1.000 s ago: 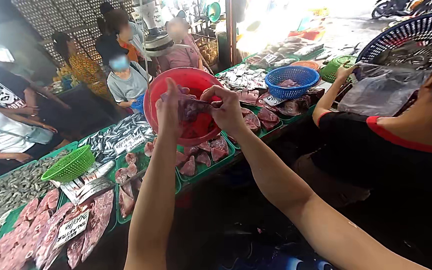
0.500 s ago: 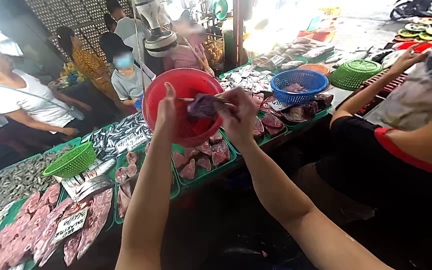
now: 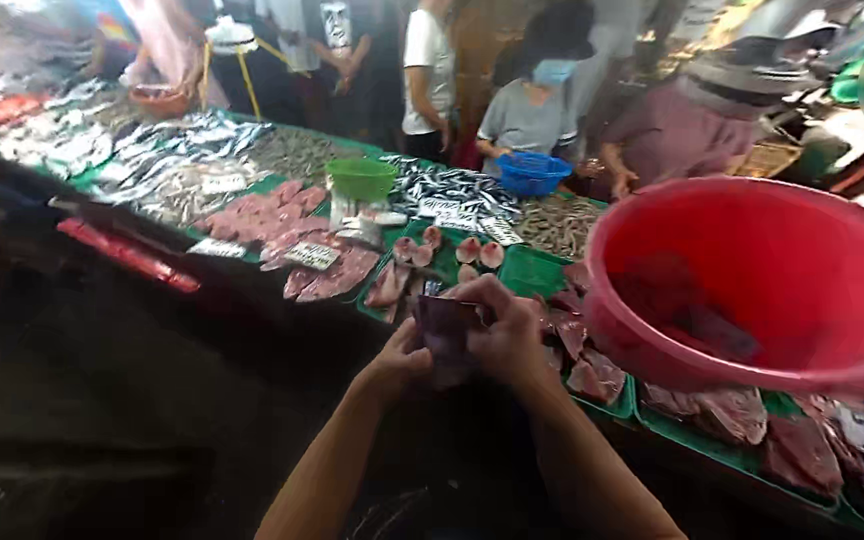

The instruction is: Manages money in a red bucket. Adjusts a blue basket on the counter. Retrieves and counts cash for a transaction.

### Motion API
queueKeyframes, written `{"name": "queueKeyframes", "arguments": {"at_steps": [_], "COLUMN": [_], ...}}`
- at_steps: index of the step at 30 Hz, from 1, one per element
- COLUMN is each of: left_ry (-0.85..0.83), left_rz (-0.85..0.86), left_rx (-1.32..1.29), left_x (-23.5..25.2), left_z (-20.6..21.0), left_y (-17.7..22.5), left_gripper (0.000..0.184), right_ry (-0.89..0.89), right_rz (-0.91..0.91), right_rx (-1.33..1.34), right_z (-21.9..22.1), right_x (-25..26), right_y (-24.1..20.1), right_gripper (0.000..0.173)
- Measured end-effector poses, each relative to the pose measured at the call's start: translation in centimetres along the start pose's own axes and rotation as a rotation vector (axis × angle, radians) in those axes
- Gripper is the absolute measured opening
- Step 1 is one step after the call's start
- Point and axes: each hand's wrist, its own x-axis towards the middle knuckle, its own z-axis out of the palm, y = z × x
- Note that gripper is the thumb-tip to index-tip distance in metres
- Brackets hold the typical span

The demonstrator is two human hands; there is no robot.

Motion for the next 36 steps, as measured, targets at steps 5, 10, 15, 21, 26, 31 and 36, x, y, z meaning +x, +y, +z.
{"name": "queueKeyframes", "arguments": {"at_steps": [5, 10, 15, 21, 26, 31, 36], "left_ry": [0.802, 0.597, 0.737, 1.069, 1.319, 1.482, 1.515], "left_rz": [0.272, 0.241, -0.026, -0.118, -0.027, -0.115, -0.138], "left_rx": [0.657, 0.705, 0.310, 0.112, 0.182, 0.422, 0.581], "left_x": [-7.3, -11.7, -14.7, -13.4, -14.4, -15.3, -16.2], "left_z": [-13.3, -24.1, -31.4, -39.4, -48.3, -55.6, -61.1], "left_y": [4.3, 10.9, 11.6, 15.5, 18.5, 21.0, 25.3], "left_gripper": [0.101, 0.087, 0.034, 0.042, 0.048, 0.070, 0.046], "right_ry": [-0.378, -0.460, -0.413, -0.434, -0.883, -1.088, -1.210], "right_rz": [0.030, -0.049, -0.084, 0.145, 0.453, 0.585, 0.692], "right_rx": [0.098, 0.308, 0.312, 0.474, 0.562, 0.560, 0.818], "right_z": [14.1, 29.8, 41.5, 51.9, 61.6, 71.4, 78.7], "right_x": [2.7, 8.1, 14.6, 20.2, 23.4, 26.3, 30.6], "right_y": [1.3, -1.8, -4.2, -3.0, -0.8, -1.3, -2.6], "right_gripper": [0.021, 0.018, 0.019, 0.015, 0.044, 0.048, 0.027]}}
